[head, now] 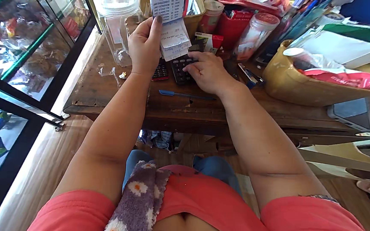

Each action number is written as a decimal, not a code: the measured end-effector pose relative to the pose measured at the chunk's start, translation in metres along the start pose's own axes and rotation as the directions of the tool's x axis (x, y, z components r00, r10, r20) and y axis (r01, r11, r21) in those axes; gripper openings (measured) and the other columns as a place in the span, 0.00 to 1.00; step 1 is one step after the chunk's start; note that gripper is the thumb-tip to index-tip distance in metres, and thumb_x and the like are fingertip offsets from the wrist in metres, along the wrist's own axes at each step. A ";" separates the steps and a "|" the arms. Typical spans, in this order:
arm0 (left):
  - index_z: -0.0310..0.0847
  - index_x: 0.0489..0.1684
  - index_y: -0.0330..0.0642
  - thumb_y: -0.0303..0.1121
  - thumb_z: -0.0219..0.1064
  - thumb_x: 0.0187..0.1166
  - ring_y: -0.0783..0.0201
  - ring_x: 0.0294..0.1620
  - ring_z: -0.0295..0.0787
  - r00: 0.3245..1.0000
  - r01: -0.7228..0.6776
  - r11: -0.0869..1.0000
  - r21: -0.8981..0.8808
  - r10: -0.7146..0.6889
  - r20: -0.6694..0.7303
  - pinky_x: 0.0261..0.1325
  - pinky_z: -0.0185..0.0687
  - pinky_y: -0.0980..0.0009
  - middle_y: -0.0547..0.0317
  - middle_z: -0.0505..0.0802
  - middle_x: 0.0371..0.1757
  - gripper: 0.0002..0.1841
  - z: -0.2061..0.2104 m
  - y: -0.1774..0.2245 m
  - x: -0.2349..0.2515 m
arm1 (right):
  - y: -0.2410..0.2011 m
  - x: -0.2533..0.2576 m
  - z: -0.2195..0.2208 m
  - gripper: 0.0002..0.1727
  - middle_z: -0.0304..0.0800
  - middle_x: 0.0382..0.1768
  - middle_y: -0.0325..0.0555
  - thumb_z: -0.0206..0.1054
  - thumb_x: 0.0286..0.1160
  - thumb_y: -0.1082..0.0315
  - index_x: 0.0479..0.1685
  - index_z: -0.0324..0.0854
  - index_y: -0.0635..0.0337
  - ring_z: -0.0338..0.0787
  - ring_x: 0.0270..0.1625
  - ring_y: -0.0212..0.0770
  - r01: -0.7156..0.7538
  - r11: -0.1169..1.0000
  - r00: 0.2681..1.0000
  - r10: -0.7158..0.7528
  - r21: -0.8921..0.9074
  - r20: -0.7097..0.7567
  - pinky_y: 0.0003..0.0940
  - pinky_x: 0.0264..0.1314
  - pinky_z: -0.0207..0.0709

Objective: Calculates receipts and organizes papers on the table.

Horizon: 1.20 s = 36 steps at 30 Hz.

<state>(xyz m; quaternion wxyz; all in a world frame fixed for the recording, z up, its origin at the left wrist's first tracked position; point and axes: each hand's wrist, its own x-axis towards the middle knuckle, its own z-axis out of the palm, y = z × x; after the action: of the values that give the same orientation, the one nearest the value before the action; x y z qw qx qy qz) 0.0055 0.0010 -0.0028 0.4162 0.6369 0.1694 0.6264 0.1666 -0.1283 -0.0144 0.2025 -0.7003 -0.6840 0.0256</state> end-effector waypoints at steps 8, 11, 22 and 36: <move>0.88 0.41 0.36 0.30 0.58 0.89 0.72 0.35 0.93 1.000 -0.026 0.999 0.020 0.026 0.001 0.46 0.92 0.69 0.63 0.94 0.32 0.12 0.000 -0.003 -0.001 | 0.003 -0.001 0.005 0.25 0.79 0.80 0.48 0.49 0.87 0.59 0.39 0.96 0.57 0.71 0.85 0.54 0.246 0.964 0.968 -0.239 0.097 -0.076 0.64 0.81 0.57; 0.88 0.42 0.35 0.30 0.58 0.89 0.72 0.36 0.94 1.000 -0.028 0.999 0.032 0.028 0.010 0.47 0.92 0.69 0.63 0.94 0.33 0.12 0.000 -0.003 -0.002 | 0.003 -0.002 0.005 0.26 0.78 0.81 0.47 0.49 0.88 0.58 0.41 0.96 0.57 0.72 0.85 0.54 0.239 0.968 0.971 -0.237 0.077 -0.034 0.65 0.80 0.57; 0.91 0.41 0.36 0.31 0.60 0.87 0.77 0.42 0.90 0.974 -0.211 0.953 0.219 0.187 0.124 0.51 0.85 0.75 0.60 0.95 0.41 0.13 -0.001 -0.007 -0.005 | 0.009 -0.003 0.001 0.14 0.92 0.53 0.60 0.66 0.84 0.63 0.40 0.92 0.64 0.86 0.64 0.51 0.374 0.927 0.656 -0.261 0.005 -0.708 0.39 0.70 0.73; 0.92 0.36 0.33 0.27 0.60 0.85 0.74 0.44 0.89 0.914 -0.389 0.875 0.286 0.329 0.238 0.51 0.81 0.78 0.53 0.95 0.40 0.13 0.000 -0.007 -0.011 | 0.003 0.001 0.008 0.13 0.90 0.50 0.56 0.77 0.73 0.60 0.51 0.94 0.57 0.84 0.63 0.56 0.405 0.904 0.628 -0.385 -0.139 -0.677 0.48 0.70 0.71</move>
<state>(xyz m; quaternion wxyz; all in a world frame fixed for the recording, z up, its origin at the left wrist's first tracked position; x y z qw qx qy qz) 0.0057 -0.0028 -0.0153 0.1942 0.7719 0.1108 0.5952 0.1668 -0.1257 -0.0225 0.4520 -0.4888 -0.6947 -0.2725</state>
